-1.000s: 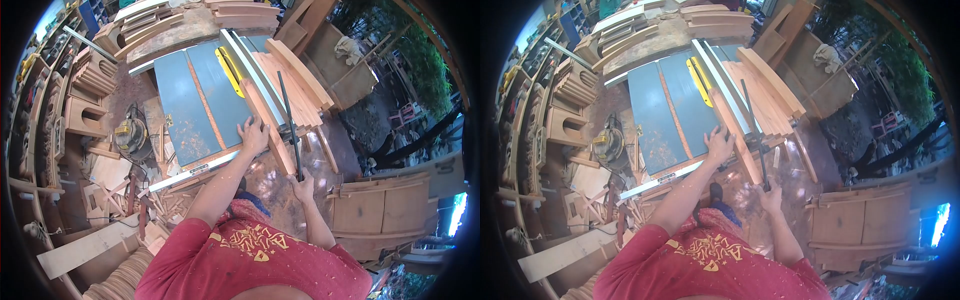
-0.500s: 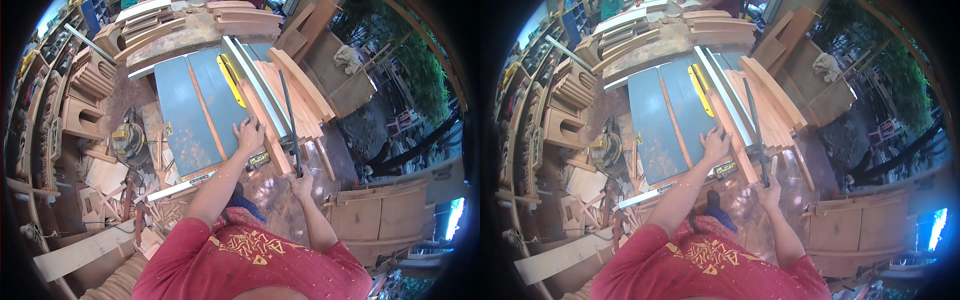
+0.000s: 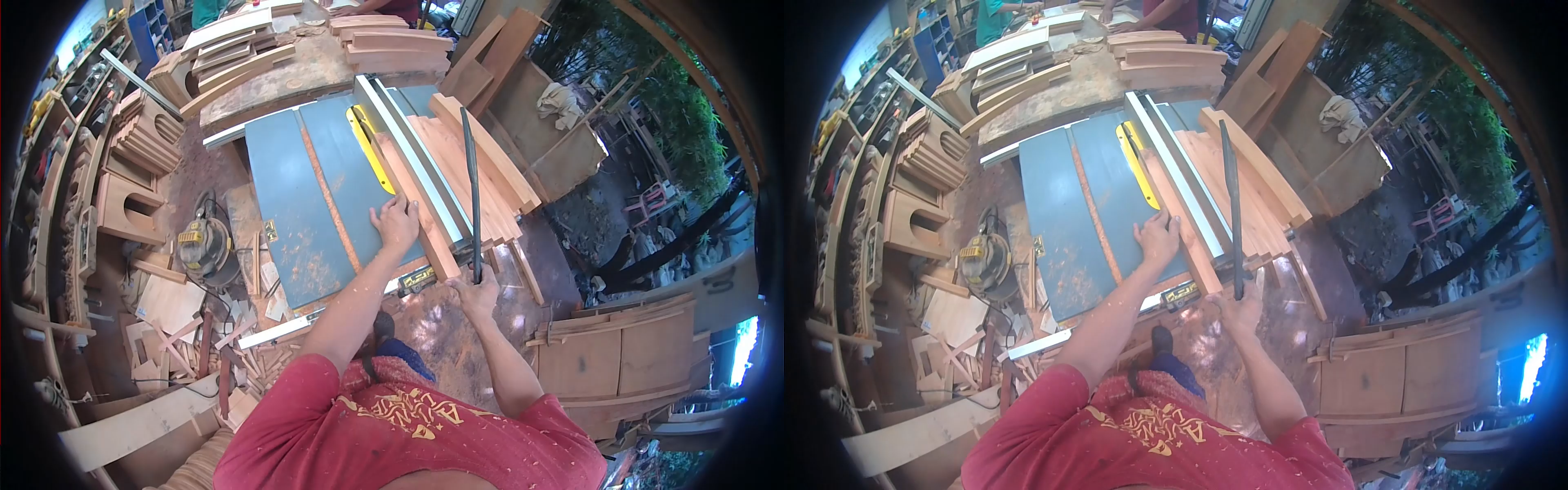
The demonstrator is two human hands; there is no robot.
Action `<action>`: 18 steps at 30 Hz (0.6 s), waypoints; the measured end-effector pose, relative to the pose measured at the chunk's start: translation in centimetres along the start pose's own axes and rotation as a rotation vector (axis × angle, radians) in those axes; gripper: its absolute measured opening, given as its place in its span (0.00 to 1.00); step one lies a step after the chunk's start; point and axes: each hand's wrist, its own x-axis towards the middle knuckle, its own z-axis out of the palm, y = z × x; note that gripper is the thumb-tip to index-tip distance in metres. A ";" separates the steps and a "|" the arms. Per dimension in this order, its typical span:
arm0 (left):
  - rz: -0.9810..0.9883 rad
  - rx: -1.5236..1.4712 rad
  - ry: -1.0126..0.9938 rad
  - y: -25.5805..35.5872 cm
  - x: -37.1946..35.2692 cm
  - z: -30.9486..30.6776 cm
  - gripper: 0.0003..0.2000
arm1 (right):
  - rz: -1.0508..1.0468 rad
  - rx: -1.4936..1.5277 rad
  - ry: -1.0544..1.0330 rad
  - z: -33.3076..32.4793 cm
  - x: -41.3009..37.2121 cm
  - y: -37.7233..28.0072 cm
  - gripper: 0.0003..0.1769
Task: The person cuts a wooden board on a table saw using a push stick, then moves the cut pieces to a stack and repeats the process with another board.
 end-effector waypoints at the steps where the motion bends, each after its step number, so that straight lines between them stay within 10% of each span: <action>1: 0.003 -0.003 0.006 -0.1 0.3 0.2 0.26 | -0.006 -0.007 0.010 0.1 0.3 -0.4 0.34; 18: 0.049 -0.033 -0.165 0.9 -3.9 -1.8 0.36 | 0.239 -0.042 -0.100 0.1 2.5 -8.5 0.28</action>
